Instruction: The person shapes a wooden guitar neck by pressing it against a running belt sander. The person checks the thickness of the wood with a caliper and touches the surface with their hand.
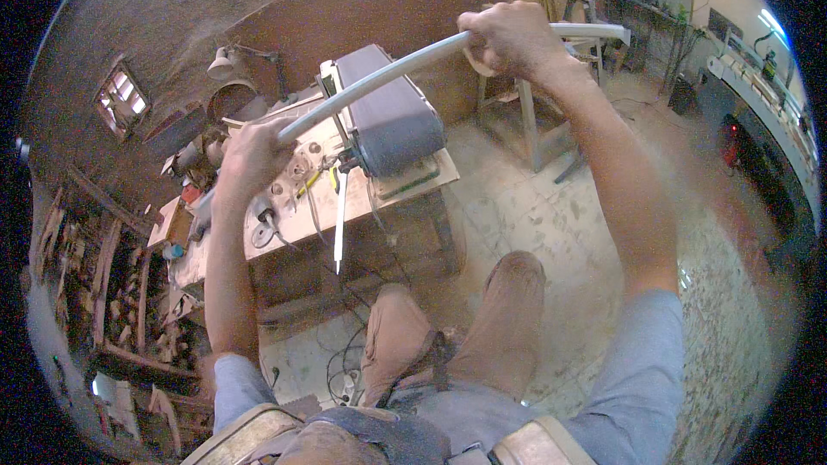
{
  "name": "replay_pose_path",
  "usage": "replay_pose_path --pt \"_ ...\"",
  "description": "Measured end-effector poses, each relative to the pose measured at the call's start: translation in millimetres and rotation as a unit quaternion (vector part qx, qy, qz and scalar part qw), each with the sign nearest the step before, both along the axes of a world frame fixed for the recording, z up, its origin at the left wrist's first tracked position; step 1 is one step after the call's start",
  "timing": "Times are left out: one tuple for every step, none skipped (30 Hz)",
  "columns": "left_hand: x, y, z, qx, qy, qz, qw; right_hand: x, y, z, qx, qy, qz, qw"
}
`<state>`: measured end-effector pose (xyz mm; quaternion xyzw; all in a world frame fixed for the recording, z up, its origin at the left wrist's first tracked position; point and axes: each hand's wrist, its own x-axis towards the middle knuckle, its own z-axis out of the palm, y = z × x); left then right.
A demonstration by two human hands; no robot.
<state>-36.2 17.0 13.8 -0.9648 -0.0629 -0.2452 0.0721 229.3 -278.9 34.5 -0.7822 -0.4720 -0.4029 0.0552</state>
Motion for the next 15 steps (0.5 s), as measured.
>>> replay_pose_path --pt "0.5 23.1 -5.8 -0.003 0.011 0.012 1.000 10.1 -0.7 -8.6 0.033 0.025 0.018 0.999" --pt "5.1 40.4 -12.9 -0.005 0.008 0.018 1.000 27.9 -0.3 -17.5 0.032 0.030 -0.009 0.999" --pt "20.5 56.5 -24.4 -0.012 0.003 0.014 1.000 52.5 -4.9 -27.2 0.026 0.033 -0.045 0.998" --pt "27.2 67.1 -27.1 -0.013 -0.001 0.019 1.000 69.3 -1.8 -35.1 0.024 0.037 -0.073 0.996" --pt "33.8 65.4 -26.6 0.009 0.012 0.038 0.999 73.7 3.9 -40.3 0.000 0.055 -0.104 0.993" --pt "42.1 66.8 -26.0 0.012 0.012 0.046 0.999 84.3 7.0 -46.9 0.012 0.055 -0.101 0.993" --pt "50.2 69.6 -25.8 0.014 0.011 0.053 0.998 97.8 10.0 -56.1 0.024 0.054 -0.099 0.993" --pt "59.5 71.6 -28.1 0.015 0.011 0.059 0.998 111.3 10.7 -63.6 0.034 0.054 -0.098 0.993" --pt "67.4 69.3 -28.2 0.018 -0.011 0.036 0.999 122.3 9.5 -66.4 0.028 0.075 -0.087 0.993" --pt "74.6 65.5 -28.0 0.002 0.007 0.053 0.999 132.6 7.7 -69.9 0.026 0.086 -0.095 0.991" --pt "80.9 56.0 -24.5 -0.015 0.026 0.070 0.997 136.7 6.6 -72.5 0.023 0.098 -0.102 0.990" --pt "85.3 52.5 -23.3 -0.031 0.045 0.088 0.995 140.8 8.3 -75.5 0.020 0.110 -0.110 0.988" --pt "90.8 58.7 -30.8 0.014 -0.007 0.056 0.998 145.0 7.2 -77.0 0.023 0.132 -0.122 0.983" --pt "94.6 60.5 -31.7 0.010 -0.012 0.052 0.999 153.9 7.4 -81.5 0.040 0.113 -0.114 0.986" --pt "98.0 61.7 -32.5 0.005 -0.015 0.046 0.999 165.8 5.7 -85.5 0.056 0.096 -0.107 0.988"
